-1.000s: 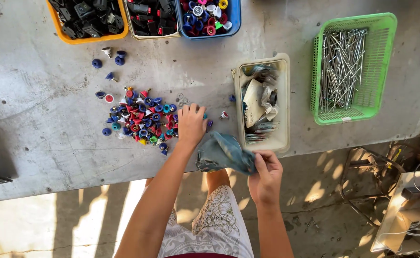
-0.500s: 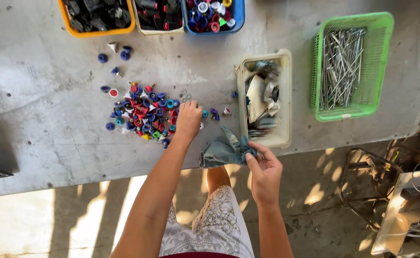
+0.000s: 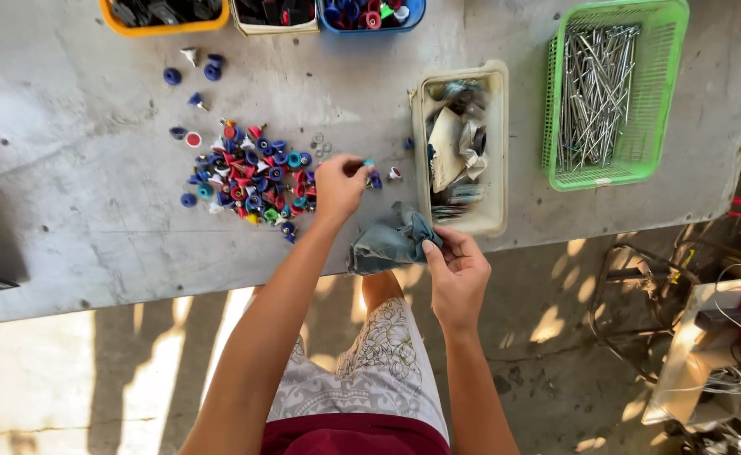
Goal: Cleaning and inspecting small motorcycle components like grommets and clips using a cloth.
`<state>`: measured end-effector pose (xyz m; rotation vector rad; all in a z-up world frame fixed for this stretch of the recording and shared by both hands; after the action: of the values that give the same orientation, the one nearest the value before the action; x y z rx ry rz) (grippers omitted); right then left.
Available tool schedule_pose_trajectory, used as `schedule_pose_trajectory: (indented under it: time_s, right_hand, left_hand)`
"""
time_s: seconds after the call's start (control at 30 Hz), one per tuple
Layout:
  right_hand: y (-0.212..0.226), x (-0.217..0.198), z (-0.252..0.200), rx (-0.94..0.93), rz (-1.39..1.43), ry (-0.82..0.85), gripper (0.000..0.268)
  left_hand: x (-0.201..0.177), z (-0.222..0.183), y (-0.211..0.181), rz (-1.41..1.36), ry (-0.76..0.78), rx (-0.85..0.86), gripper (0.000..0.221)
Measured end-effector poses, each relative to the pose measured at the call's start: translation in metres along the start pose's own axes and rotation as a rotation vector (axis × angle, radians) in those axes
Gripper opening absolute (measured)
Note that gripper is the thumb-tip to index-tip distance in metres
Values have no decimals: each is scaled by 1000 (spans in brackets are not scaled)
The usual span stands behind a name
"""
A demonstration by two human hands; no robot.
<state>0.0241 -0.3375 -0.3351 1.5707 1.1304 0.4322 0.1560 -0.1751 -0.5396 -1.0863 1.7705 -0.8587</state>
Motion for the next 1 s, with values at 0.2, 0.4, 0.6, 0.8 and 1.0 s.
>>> schedule_pose_trajectory:
  time_s: [0.2,0.4,0.6,0.8,1.0]
  right_hand:
    - [113,17,-27,-336,-253,135,19]
    - [162,20,-89,-35,201,413,19]
    - [242,14,-122,-189,29,428,20]
    - [237,35,-114,132,441,557,21]
    - [262,37,-119,222,635,467,15]
  left_hand:
    - [-79,-138,-152,-756,327,-360,13]
    - [-156,-209,-268,-790,362,-152,6]
    - [-199,-246,-334,-665,246,75,3]
    - [-229,-258,-367,-690,98,156,7]
    - [-258,-272,-399,-543,-50,390,8]
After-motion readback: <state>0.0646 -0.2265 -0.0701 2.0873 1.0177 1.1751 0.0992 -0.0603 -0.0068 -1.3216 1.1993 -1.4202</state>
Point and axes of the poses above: each hand's wrist, its own z-axis towards the middle knuckle, its own x-axis out of the palm, y = z × x, the point moved 6 cm from there along z, towards the middle knuckle, and after that the axes turned 4 degrees about -z, right-handed, at the moved point
